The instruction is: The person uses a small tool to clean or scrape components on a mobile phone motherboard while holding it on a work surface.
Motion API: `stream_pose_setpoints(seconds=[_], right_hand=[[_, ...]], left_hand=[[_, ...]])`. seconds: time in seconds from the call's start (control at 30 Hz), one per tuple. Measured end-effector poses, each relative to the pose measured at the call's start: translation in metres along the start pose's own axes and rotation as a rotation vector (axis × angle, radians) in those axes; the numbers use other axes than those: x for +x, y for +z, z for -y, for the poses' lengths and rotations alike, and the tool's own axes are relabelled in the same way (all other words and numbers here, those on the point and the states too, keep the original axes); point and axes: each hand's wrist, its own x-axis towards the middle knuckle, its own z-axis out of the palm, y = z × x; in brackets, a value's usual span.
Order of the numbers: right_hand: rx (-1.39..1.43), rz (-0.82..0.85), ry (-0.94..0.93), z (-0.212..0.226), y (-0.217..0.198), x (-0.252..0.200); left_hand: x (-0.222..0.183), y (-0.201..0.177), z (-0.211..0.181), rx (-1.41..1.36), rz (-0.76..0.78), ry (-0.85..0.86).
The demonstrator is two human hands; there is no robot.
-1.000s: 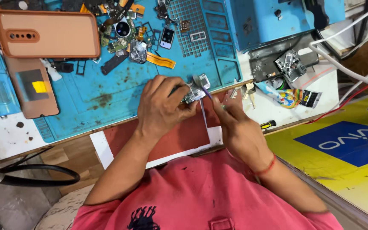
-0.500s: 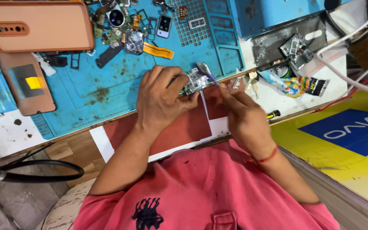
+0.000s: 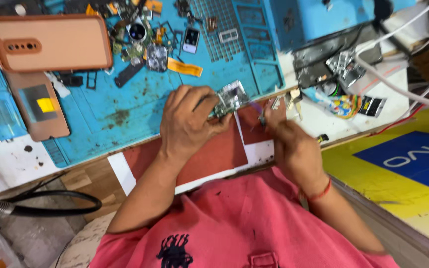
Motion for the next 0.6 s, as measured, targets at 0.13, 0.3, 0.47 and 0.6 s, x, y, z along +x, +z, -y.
stream_pose_setpoints(seconds=[0.13,0.3,0.47,0.6], right_hand=[[-0.054,0.060,-0.070,0.007,0.011,0.001],[0.051,-0.089,-0.088,0.007,0.007,0.002],[-0.001,-0.071,-0.122,0.012,0.012,-0.004],[0.027,0.056,-0.141,-0.003,-0.001,0.004]], left_hand=[[0.001,-0.002,-0.003,-0.002,0.020,-0.014],[-0.002,0.002,-0.002,0.034,-0.021,0.013],[0.003,0.001,-0.002,0.009,-0.016,0.032],[0.000,-0.003,-0.001,-0.059,0.033,-0.014]])
